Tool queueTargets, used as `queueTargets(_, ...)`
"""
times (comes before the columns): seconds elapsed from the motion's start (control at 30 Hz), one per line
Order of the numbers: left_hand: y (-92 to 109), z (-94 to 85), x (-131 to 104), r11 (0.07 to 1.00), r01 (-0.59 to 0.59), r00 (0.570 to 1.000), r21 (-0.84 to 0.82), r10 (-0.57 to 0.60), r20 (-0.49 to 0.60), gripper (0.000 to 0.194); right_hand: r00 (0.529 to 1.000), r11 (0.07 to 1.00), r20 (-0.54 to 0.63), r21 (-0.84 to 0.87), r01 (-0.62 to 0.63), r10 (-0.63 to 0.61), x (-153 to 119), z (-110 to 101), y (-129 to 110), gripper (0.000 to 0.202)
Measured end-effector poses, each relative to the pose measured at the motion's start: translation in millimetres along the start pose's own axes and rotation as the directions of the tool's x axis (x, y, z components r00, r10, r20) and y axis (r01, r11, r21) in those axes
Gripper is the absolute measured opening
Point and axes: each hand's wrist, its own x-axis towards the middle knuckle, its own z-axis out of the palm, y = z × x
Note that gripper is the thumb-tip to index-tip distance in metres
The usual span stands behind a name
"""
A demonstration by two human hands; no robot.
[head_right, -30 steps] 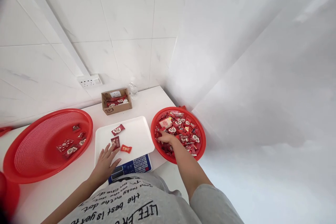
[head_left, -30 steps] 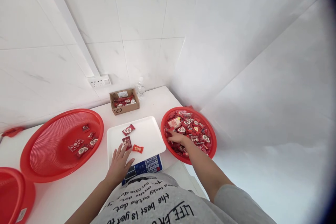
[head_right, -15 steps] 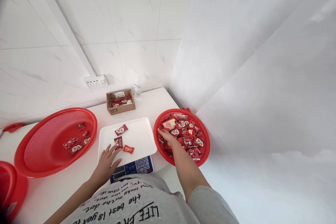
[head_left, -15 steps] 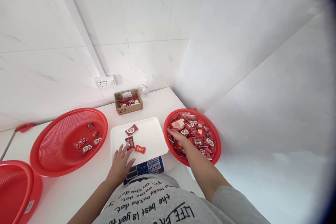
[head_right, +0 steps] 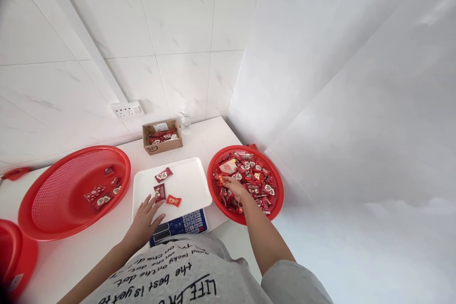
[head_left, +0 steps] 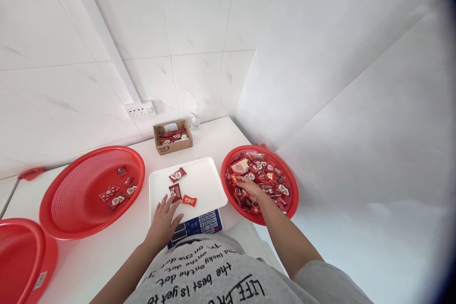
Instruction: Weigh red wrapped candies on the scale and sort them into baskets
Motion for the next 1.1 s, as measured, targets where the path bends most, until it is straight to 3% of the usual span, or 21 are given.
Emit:
queueTargets(0.27, 3, 0.0, 3, 1.000, -0.005, 0.999, -0.008, 0.005, 0.044, 0.042, 0.978, 0.996, -0.192, 0.004, 0.084, -0.082, -5, -15, -2, 0.046)
queueTargets(0.5, 0, 1.4, 3, 1.000, -0.011, 1.000, -0.021, 0.011, 0.021, 0.042, 0.982, 0.996, -0.179, -0.075, 0.055, -0.067, -18, -18, -14, 0.044)
queueTargets(0.67, 3, -3.8, 0, 1.000, 0.007, 0.999, -0.023, -0.006, 0.042, 0.041, 0.959, 0.974, -0.219, -0.176, 0.144, -0.182, -26, -13, -26, 0.043)
queueTargets(0.77, 8, -9.2, -1, 0.999, 0.026, 0.995, -0.024, -0.024, 0.096, 0.043, 0.945, 0.953, -0.154, -0.134, 0.271, -0.290, -26, 5, -36, 0.041)
queueTargets(0.87, 12, -13.0, -1, 0.998, 0.047, 0.989, -0.029, -0.042, 0.142, 0.045, 0.933, 0.933, -0.051, -0.079, 0.351, -0.356, -25, 39, -50, 0.037)
queueTargets(1.0, 14, -14.8, -1, 0.998, 0.058, 0.985, -0.033, -0.051, 0.164, 0.046, 0.951, 0.952, 0.065, -0.020, 0.304, -0.303, -23, 95, -64, 0.038)
queueTargets(1.1, 12, -15.0, -3, 0.998, 0.062, 0.986, -0.033, -0.056, 0.155, 0.044, 0.953, 0.953, 0.082, -0.061, 0.297, -0.291, -19, 123, -68, 0.037)
